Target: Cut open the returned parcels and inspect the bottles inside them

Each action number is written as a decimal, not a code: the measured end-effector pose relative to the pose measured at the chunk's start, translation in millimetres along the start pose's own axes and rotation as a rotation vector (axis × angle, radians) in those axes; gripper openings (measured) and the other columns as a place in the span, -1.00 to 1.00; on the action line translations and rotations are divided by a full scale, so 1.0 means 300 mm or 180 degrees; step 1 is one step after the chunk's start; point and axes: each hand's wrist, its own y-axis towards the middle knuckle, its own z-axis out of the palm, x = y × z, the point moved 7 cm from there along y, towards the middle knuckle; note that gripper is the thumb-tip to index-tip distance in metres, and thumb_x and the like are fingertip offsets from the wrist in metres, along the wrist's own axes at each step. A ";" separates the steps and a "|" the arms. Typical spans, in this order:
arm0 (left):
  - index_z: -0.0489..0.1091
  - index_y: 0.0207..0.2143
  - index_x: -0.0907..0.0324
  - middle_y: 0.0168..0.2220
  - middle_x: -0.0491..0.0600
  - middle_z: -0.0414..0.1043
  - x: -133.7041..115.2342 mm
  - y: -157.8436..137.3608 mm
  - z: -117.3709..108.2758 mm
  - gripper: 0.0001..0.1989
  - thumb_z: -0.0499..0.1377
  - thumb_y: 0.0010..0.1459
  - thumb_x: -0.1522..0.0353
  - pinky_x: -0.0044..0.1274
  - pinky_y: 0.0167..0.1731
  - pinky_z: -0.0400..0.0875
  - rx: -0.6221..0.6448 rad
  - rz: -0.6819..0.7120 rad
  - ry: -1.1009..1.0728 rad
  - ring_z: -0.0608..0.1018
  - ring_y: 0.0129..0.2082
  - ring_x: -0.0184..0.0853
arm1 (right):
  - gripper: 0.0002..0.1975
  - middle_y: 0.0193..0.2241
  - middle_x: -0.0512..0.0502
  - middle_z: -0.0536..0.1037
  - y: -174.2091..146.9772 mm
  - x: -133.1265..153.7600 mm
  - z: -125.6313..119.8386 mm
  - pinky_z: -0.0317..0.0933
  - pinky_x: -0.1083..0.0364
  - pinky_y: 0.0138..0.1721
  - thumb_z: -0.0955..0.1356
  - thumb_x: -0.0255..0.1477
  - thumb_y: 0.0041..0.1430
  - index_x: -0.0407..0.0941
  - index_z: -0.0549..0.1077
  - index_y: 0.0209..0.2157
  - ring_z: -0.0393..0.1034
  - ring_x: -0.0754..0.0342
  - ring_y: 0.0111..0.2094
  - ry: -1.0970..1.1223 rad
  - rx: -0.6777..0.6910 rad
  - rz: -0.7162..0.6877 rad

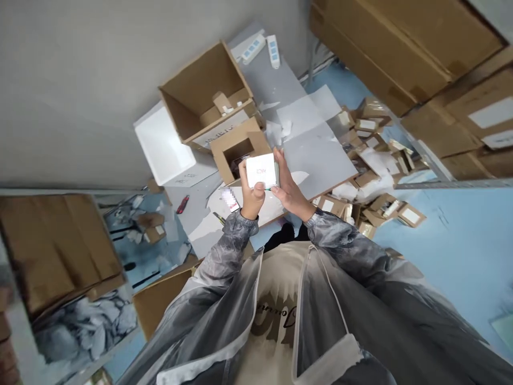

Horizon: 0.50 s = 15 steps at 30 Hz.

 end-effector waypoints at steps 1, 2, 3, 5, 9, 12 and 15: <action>0.39 0.58 -0.09 0.31 0.19 0.61 -0.010 0.006 -0.038 0.18 0.22 0.31 -0.67 -0.06 0.29 0.71 -0.0184 0.0018 0.0083 0.72 0.21 0.07 | 0.39 0.92 -0.02 0.00 0.040 0.005 0.021 -0.13 -0.34 0.94 0.19 0.71 0.38 0.26 -0.14 0.94 -0.31 -0.29 0.96 0.0026 0.0118 -0.0070; 0.39 0.58 -0.08 0.27 0.18 0.62 -0.020 0.013 -0.076 0.16 0.21 0.33 -0.66 -0.07 0.28 0.71 -0.0364 0.0034 0.0165 0.72 0.17 0.05 | 0.41 0.93 -0.04 -0.05 0.078 0.012 0.045 -0.15 -0.35 0.94 0.20 0.73 0.36 0.25 -0.14 0.94 -0.32 -0.31 0.96 0.0038 0.0238 -0.0141; 0.39 0.58 -0.06 0.23 0.17 0.63 -0.028 0.025 -0.116 0.15 0.19 0.36 -0.66 -0.08 0.27 0.71 -0.0540 0.0043 0.0253 0.73 0.15 0.04 | 0.42 0.94 -0.06 -0.07 0.117 0.021 0.070 -0.16 -0.37 0.93 0.22 0.73 0.36 0.24 -0.12 0.94 -0.34 -0.33 0.96 0.0044 0.0347 -0.0206; 0.41 0.57 -0.02 0.21 0.19 0.65 -0.039 0.071 -0.207 0.17 0.15 0.36 -0.67 -0.07 0.30 0.69 -0.0896 0.0060 0.0454 0.73 0.15 0.06 | 0.39 0.93 -0.10 -0.03 0.202 0.050 0.127 -0.19 -0.42 0.93 0.25 0.71 0.40 0.22 -0.03 0.93 -0.36 -0.35 0.96 0.0086 0.0510 -0.0317; 0.46 0.54 0.00 0.37 0.23 0.64 -0.035 0.298 -0.442 0.30 0.06 0.25 -0.76 -0.06 0.45 0.62 -0.1318 0.0100 0.0834 0.68 0.38 0.14 | 0.11 0.85 0.06 0.23 0.453 0.151 0.260 -0.13 -0.37 0.94 0.25 0.56 0.57 0.31 0.21 0.87 -0.20 -0.23 0.95 0.0242 0.0643 -0.0362; 0.39 0.61 0.01 0.55 0.19 0.56 -0.004 0.563 -0.609 0.31 -0.01 0.30 -0.75 -0.16 0.57 0.51 -0.1088 0.0033 0.1008 0.59 0.56 0.05 | -0.01 0.80 0.14 0.33 0.738 0.224 0.372 -0.10 -0.31 0.94 0.32 0.45 0.61 0.34 0.29 0.84 -0.12 -0.18 0.93 0.0258 0.0749 -0.0268; 0.23 0.73 0.07 0.65 0.19 0.47 0.046 0.807 -0.728 0.23 -0.08 0.50 -0.64 -0.24 0.68 0.39 -0.0897 -0.0050 0.1153 0.50 0.69 0.00 | -0.13 0.76 0.02 0.40 1.059 0.238 0.458 -0.23 -0.36 0.92 0.30 0.28 0.72 0.20 0.36 0.80 -0.15 -0.24 0.94 0.0270 0.0759 -0.0261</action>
